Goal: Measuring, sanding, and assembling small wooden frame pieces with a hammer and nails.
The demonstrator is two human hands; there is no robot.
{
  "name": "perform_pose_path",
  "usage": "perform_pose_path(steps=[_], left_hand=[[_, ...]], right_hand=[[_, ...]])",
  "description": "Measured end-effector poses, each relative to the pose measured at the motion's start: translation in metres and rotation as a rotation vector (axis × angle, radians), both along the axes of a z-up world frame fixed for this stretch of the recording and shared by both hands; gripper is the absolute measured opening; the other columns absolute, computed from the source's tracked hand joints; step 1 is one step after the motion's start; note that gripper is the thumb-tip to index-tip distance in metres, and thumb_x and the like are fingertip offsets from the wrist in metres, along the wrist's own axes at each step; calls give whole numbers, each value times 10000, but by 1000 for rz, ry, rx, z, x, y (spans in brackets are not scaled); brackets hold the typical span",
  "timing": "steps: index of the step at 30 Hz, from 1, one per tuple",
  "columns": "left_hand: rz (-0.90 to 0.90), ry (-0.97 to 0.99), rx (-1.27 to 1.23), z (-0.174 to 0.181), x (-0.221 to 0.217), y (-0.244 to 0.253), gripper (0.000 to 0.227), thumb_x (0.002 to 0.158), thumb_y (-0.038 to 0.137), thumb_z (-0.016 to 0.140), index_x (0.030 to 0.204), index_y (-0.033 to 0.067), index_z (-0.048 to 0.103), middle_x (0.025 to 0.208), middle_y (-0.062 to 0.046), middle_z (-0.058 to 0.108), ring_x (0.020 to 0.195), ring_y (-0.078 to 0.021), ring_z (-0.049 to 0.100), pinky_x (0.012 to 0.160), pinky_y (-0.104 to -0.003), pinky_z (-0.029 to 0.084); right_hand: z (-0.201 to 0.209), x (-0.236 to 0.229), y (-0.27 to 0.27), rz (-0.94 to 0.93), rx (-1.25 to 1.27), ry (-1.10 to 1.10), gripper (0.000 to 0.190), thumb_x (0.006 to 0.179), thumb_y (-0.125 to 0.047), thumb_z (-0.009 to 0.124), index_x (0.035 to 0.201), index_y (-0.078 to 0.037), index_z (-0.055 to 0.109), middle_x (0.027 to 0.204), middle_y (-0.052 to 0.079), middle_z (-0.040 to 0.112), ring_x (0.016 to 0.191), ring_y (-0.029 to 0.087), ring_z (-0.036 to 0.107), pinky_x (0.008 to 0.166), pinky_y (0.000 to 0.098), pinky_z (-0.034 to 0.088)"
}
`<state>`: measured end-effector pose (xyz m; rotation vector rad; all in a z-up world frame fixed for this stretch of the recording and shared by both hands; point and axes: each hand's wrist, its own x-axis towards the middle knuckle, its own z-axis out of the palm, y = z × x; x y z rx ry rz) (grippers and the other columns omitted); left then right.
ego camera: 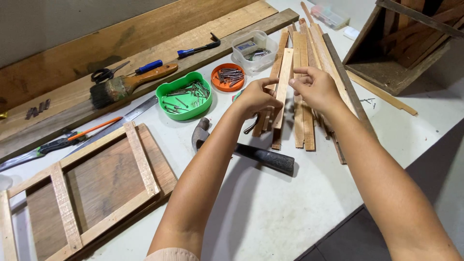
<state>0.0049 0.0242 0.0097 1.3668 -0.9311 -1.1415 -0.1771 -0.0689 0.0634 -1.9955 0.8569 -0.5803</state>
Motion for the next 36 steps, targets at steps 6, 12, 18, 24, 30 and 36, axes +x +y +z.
perform_pose_path(steps=[6, 12, 18, 24, 30, 36], left_hand=[[-44, -160, 69, 42, -5, 73, 816, 700, -30, 798, 1465, 147, 577, 954, -54, 724, 791, -167, 726, 638, -302, 615], [-33, -265, 36, 49, 26, 148, 661, 781, 25, 652, 1429, 153, 649, 847, -50, 728, 685, -125, 678, 613, -281, 588], [57, -339, 135, 77, 52, 250, 623, 801, 100, 657, 1417, 194, 655, 863, -23, 758, 638, -80, 631, 560, -256, 536], [140, -616, 185, 111, 61, 364, 624, 703, 153, 838, 1316, 168, 724, 900, -20, 800, 700, -80, 692, 600, -248, 558], [266, -644, 124, 102, 84, 452, 466, 733, 142, 830, 1195, 97, 797, 957, -60, 802, 813, -98, 700, 747, -273, 583], [337, -933, 162, 71, 95, 489, 413, 729, 159, 803, 1134, 78, 784, 1009, -102, 804, 896, -202, 746, 821, -341, 588]], right_hand=[[-7, 28, 24, 128, 94, -343, 919, 861, -116, 770, 1588, -61, 211, 1170, 147, 658, 899, 152, 693, 620, 277, 522], [-8, 51, 57, 255, -523, -283, 461, 901, -162, 898, 1289, -13, 697, 1300, 210, 562, 1058, 215, 636, 854, 294, 558], [24, 74, 142, 518, -148, -22, 347, 926, -275, 809, 1215, -84, 789, 1101, 43, 687, 946, 110, 641, 797, 270, 529], [42, 112, 221, 796, 43, 120, 401, 885, -269, 753, 1259, -125, 750, 1045, 44, 744, 921, 105, 668, 799, 284, 561], [47, 152, 292, 890, 1, 131, 395, 896, -258, 742, 1254, -91, 739, 1088, 48, 782, 980, 112, 687, 869, 284, 569], [38, 173, 340, 943, -277, 231, 362, 916, -338, 720, 1195, -109, 751, 1077, 86, 753, 980, 192, 691, 872, 337, 536]])
